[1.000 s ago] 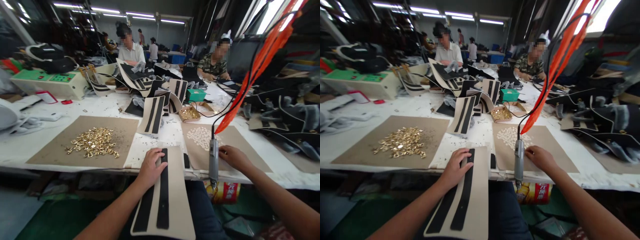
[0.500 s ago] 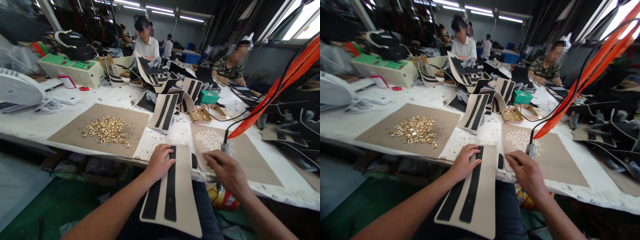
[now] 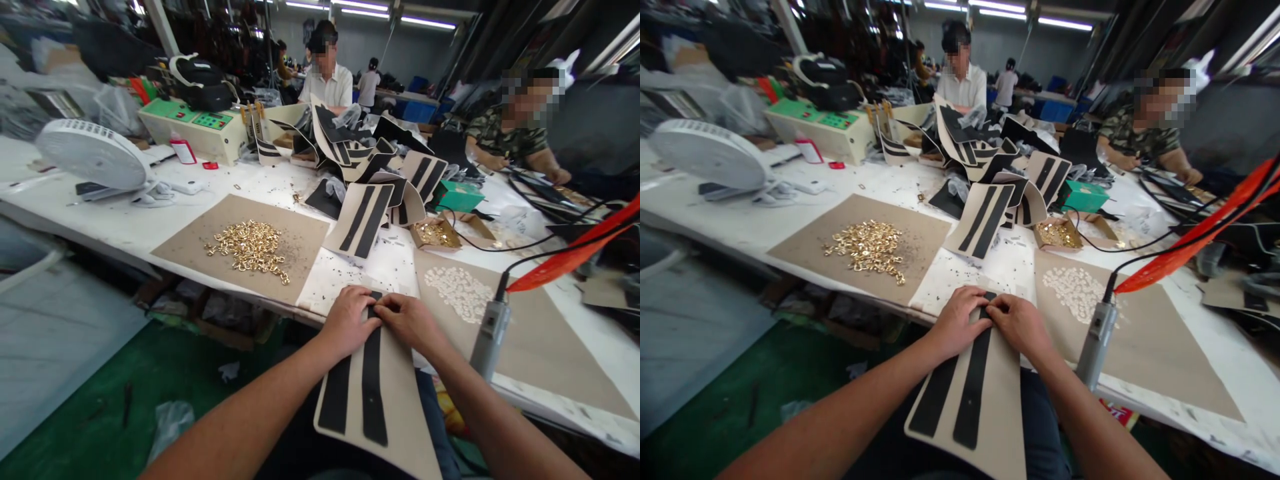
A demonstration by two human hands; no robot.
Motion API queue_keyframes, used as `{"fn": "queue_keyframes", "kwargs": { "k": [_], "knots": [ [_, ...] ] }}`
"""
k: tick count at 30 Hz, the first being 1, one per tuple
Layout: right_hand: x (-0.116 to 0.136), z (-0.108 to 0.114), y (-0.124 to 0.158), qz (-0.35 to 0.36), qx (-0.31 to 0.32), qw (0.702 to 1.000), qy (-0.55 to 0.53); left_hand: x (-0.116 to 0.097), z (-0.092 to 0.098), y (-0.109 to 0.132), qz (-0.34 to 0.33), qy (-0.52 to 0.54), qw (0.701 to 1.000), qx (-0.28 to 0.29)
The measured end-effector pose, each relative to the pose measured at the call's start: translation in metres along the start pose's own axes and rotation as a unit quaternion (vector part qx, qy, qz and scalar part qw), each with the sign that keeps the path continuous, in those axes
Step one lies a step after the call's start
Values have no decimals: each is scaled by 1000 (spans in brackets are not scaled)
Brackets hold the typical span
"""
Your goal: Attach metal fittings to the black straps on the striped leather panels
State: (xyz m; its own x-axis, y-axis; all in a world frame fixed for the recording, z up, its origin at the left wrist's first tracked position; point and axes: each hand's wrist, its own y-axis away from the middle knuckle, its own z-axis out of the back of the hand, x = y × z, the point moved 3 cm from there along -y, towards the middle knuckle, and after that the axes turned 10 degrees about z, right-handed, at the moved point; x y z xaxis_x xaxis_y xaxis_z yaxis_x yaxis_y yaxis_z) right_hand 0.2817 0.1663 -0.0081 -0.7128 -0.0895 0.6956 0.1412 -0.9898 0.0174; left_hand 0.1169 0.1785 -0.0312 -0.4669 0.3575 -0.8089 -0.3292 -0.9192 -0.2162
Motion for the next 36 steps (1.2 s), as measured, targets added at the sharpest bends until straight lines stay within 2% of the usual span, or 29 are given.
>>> {"fn": "queue_keyframes", "kwargs": {
  "k": [5, 9, 13, 15, 17, 20, 22, 23, 25, 27, 29, 31, 33, 34, 36],
  "knots": [
    [-1, 3, -8, 0, 29, 999, -16, 1, 0, 0, 1, 3, 1000, 4],
    [-4, 3, -16, 1, 30, 999, -9, 2, -1, -1, -1, 5, 1000, 5],
    [6, 7, -12, 7, 33, 999, -19, 0, 0, -1, -3, 3, 1000, 3],
    [14, 17, 5, 21, -27, 999, -29, -2, 1, -1, -1, 1, 1000, 1],
    [17, 33, 37, 36, -151, 988, -15, -3, 2, -2, -1, 1, 1000, 0],
    [5, 59, 99, 10, -357, 931, 70, -2, 1, -2, -2, 4, 1000, 1],
    [-16, 70, 134, -51, -434, 890, 129, -1, 1, -3, -5, 5, 1000, 5],
    [-29, 72, 146, -85, -448, 879, 142, -1, 1, -3, -7, 5, 1000, 8],
    [-56, 73, 156, -139, -427, 885, 120, -1, 1, -4, -11, 2, 1000, 12],
    [-77, 69, 152, -182, -350, 915, 81, -2, 2, -4, -14, -3, 1000, 15],
    [-86, 66, 144, -213, -272, 936, 69, -3, 3, -4, -15, -6, 1000, 16],
    [-83, 65, 137, -216, -239, 946, 45, -3, 3, -3, -13, -7, 1000, 15],
    [-70, 66, 130, -179, -261, 946, -70, -3, 2, -3, -8, -7, 1000, 14],
    [-61, 65, 125, -148, -278, 937, -153, -2, 2, -2, -6, -6, 1000, 13],
    [-38, 64, 111, -76, -307, 898, -305, -1, 1, -2, -3, -5, 1000, 15]
  ]
}}
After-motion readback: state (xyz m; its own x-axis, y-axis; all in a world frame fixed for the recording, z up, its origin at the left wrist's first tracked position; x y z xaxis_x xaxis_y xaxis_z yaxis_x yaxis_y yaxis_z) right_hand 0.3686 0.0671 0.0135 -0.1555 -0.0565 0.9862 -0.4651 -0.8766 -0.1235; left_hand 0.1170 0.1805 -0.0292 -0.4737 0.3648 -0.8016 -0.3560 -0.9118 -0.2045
